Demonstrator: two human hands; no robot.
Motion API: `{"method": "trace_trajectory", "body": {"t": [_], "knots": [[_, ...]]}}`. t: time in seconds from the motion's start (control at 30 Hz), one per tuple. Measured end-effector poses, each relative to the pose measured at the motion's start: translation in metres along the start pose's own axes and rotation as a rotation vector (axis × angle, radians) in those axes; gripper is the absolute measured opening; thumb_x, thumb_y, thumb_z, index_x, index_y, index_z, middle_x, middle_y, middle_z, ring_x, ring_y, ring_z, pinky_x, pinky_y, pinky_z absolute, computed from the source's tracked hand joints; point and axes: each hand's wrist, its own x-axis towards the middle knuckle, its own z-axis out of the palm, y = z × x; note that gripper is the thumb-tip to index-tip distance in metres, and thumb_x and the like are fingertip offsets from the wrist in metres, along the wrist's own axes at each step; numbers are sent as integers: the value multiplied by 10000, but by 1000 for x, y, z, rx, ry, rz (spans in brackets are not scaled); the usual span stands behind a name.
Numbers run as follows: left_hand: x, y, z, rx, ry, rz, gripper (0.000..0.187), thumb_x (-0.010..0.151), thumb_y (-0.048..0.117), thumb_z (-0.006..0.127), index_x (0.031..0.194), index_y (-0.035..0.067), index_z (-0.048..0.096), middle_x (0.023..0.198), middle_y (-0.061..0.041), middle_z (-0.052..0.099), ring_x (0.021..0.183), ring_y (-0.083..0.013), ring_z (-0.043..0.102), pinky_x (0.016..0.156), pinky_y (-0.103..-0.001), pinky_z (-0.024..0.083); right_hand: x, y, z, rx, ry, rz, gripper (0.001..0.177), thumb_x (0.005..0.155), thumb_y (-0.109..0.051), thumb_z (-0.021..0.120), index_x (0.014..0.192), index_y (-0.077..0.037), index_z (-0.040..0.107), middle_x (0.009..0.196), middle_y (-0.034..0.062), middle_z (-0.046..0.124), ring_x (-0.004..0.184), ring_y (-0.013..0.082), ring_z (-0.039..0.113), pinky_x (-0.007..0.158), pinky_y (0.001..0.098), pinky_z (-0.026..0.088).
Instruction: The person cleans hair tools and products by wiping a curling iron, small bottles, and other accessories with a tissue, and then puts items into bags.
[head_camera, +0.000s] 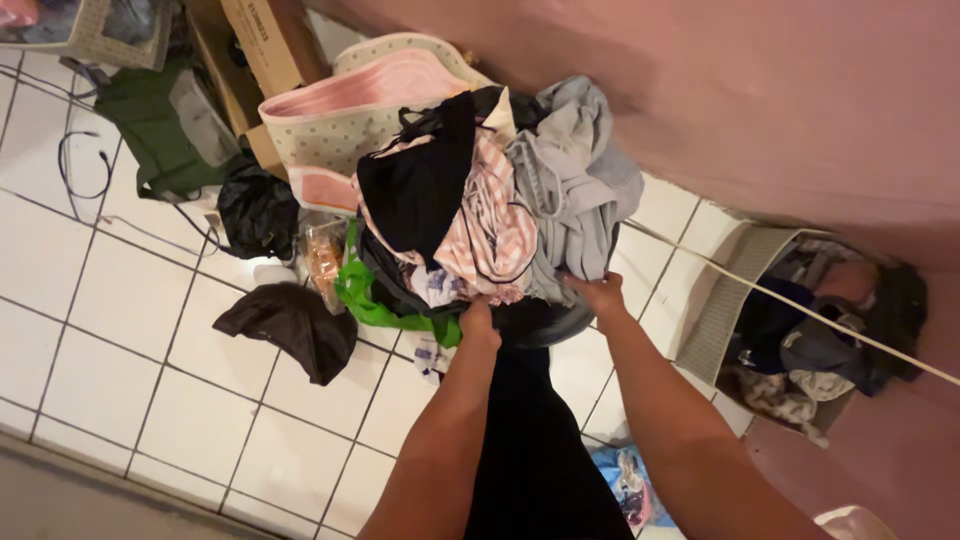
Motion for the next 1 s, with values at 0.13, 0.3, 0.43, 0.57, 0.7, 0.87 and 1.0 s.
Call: {"method": "trace_trajectory", "body": {"t": [0.13,0.3,0.43,0.57,0.7,0.87,1.0], "knots": [[16,-17,-22,201,-11,308,575,818,366,869,1203,-32,713,1097,-132,707,857,-272,549,708,-461,430,-5,-14,6,-47,-20,230,942,707,-330,866,1442,45,412,1298,186,598,1109,352,629,891,552,561],[22,-21,-22,106,95,402,483,860,414,789,956,-39,654,787,-105,689,614,-202,639,474,-316,486,-23,-52,22,211,-213,221,706,848,-425,694,1423,-49,529,1334,100,603,1130,326,624,914,512,538],[-14,-38,-22,149,154,302,594,985,540,569,847,-33,644,680,-122,663,501,-235,586,402,-318,447,-23,-69,50,621,-339,313,529,966,-390,609,1367,-58,516,1319,192,602,1190,391,629,1010,561,528],[-70,-66,-16,167,-31,221,504,979,435,624,813,-40,622,597,-131,615,424,-210,476,367,-327,343,-28,-29,89,515,-445,93,532,964,-370,616,1370,-32,548,1242,185,651,1146,396,627,1025,558,501],[-103,-50,-11,138,-142,234,415,998,347,626,784,-9,628,611,-81,663,464,-152,571,423,-299,407,-47,1,87,-314,-217,-413,591,976,-451,596,1336,16,556,1252,226,676,1173,345,645,1030,523,480],[-122,-29,-18,256,-189,379,477,991,322,618,655,-15,638,556,-101,618,438,-178,534,425,-321,382,-62,-45,73,-1458,-444,-234,617,1009,-574,514,1244,-38,707,1300,223,705,1224,383,663,1194,563,357],[-113,-36,-13,157,-194,467,482,994,294,626,644,-38,616,558,-100,602,460,-184,573,456,-324,427,-78,-74,76,-1534,-441,-173,714,894,-623,604,1299,-36,653,1397,185,609,1346,339,547,1164,786,132]]}}
